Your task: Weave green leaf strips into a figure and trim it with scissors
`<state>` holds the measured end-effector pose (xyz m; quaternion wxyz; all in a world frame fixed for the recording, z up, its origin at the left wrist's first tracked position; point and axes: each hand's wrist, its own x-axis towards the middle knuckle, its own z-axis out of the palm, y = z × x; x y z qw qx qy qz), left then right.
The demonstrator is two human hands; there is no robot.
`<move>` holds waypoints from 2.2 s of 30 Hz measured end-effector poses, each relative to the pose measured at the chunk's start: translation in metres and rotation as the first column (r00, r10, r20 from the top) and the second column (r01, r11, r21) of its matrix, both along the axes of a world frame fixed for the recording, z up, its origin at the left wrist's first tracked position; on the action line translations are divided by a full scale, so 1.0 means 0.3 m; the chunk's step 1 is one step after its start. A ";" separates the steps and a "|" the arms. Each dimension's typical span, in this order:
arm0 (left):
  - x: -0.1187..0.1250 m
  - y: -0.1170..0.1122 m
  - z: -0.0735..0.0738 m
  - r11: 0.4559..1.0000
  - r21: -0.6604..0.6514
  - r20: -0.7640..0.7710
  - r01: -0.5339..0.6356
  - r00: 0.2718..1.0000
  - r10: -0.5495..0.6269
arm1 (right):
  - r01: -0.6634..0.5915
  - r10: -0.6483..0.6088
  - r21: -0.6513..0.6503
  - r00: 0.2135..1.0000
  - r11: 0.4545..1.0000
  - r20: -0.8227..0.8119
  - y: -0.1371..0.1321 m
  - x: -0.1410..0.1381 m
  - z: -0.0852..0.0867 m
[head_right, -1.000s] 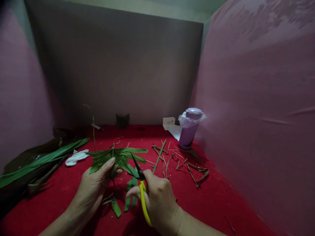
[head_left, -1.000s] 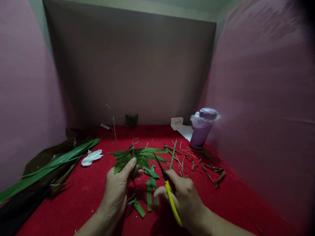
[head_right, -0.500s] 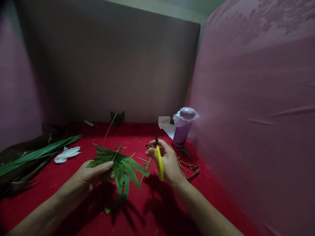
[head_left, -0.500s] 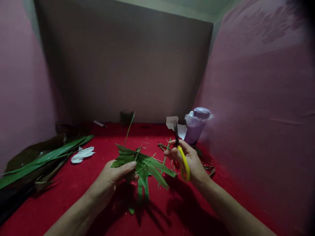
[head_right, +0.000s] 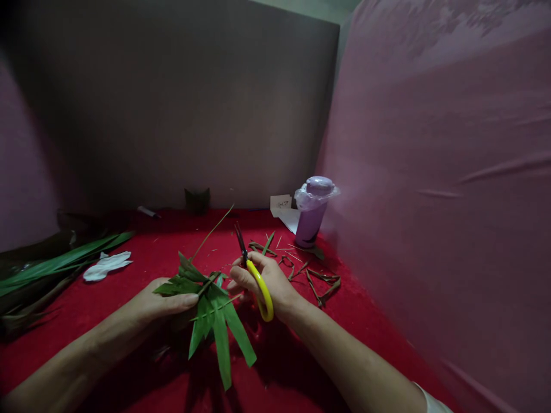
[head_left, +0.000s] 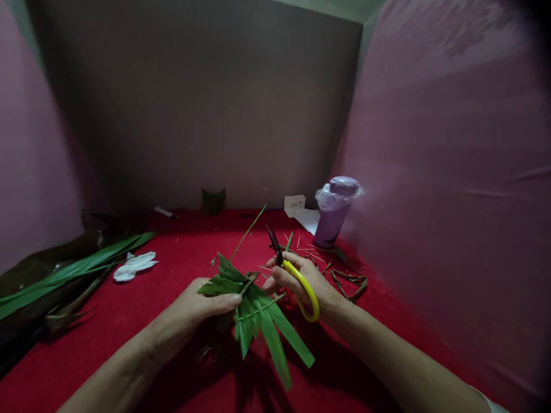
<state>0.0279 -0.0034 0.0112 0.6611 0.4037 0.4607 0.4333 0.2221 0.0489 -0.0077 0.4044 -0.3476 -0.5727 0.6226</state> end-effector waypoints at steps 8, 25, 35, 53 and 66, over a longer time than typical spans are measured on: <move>0.031 0.010 -0.047 0.986 0.133 -0.135 0.104 0.987 -0.086 | -0.123 0.124 0.037 0.992 0.992 -0.016 -0.019 0.003 0.009; -0.029 0.067 -0.049 0.835 0.255 0.006 -0.488 0.864 0.504 | 0.090 -0.099 -0.050 0.969 0.995 -0.225 -0.007 -0.022 -0.043; 0.046 0.016 -0.048 0.994 0.096 0.087 -0.058 0.995 0.050 | 0.184 -0.193 -0.059 0.925 0.981 -0.326 -0.029 -0.051 -0.062; -0.055 0.061 -0.035 0.928 0.081 0.165 -0.364 0.923 0.348 | 0.088 -0.115 -0.226 0.987 0.970 -0.114 -0.062 -0.074 -0.091; -0.160 0.090 0.032 0.857 0.038 0.319 -0.513 0.819 0.476 | -0.423 0.455 -0.168 0.821 0.891 0.346 -0.047 0.001 -0.044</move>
